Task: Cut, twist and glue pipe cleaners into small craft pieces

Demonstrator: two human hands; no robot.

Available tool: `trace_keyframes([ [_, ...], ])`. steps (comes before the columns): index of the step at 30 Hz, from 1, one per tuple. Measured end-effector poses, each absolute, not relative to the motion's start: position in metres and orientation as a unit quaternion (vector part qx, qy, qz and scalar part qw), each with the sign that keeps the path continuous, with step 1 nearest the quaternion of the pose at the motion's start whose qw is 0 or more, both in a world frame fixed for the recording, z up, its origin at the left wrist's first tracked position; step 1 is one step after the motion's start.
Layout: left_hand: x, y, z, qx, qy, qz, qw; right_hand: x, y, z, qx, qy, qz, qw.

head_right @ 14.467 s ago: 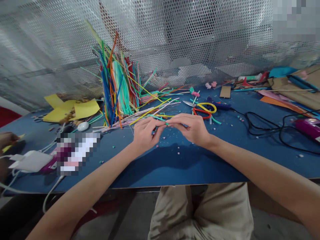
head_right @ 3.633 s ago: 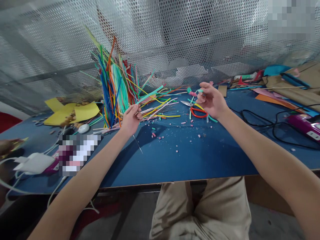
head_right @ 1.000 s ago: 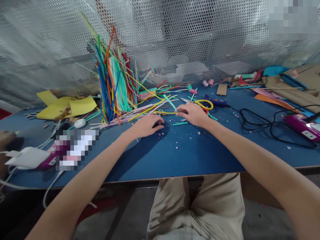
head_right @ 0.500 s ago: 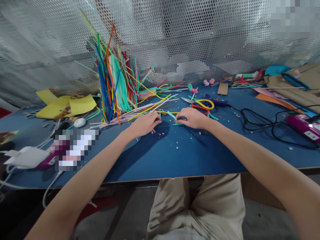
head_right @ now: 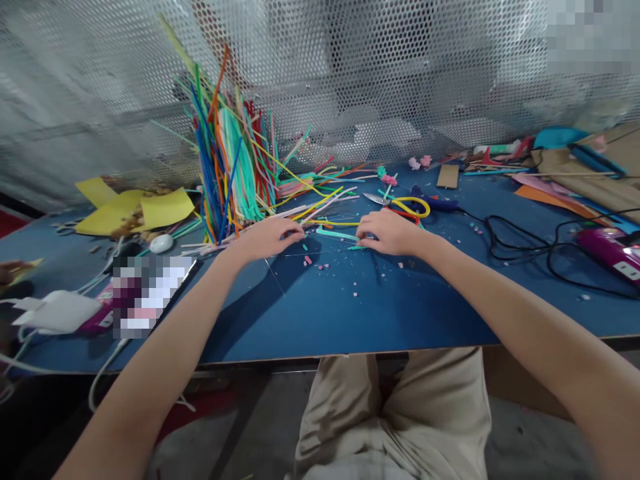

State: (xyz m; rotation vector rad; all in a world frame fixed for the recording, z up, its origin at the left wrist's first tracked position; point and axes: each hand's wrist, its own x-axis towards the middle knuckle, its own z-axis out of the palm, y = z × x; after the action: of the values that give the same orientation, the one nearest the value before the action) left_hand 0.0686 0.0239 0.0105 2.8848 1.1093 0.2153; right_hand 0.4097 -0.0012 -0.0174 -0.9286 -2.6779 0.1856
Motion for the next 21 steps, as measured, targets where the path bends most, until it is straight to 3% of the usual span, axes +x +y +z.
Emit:
trace_keyframes([
  [10, 0.061, 0.036, -0.002, 0.943, 0.307, 0.06, 0.111, 0.421, 0.001, -0.01, -0.33, -0.93, 0.081, 0.141],
  [15, 0.065, 0.032, -0.002, 0.935, 0.344, 0.061, 0.055, 0.421, 0.001, -0.009, -0.332, -0.928, 0.098, 0.14],
  [21, 0.074, 0.023, -0.002, 0.912, 0.38, 0.152, -0.022, 0.423, 0.001, -0.011, -0.328, -0.929, 0.117, 0.126],
])
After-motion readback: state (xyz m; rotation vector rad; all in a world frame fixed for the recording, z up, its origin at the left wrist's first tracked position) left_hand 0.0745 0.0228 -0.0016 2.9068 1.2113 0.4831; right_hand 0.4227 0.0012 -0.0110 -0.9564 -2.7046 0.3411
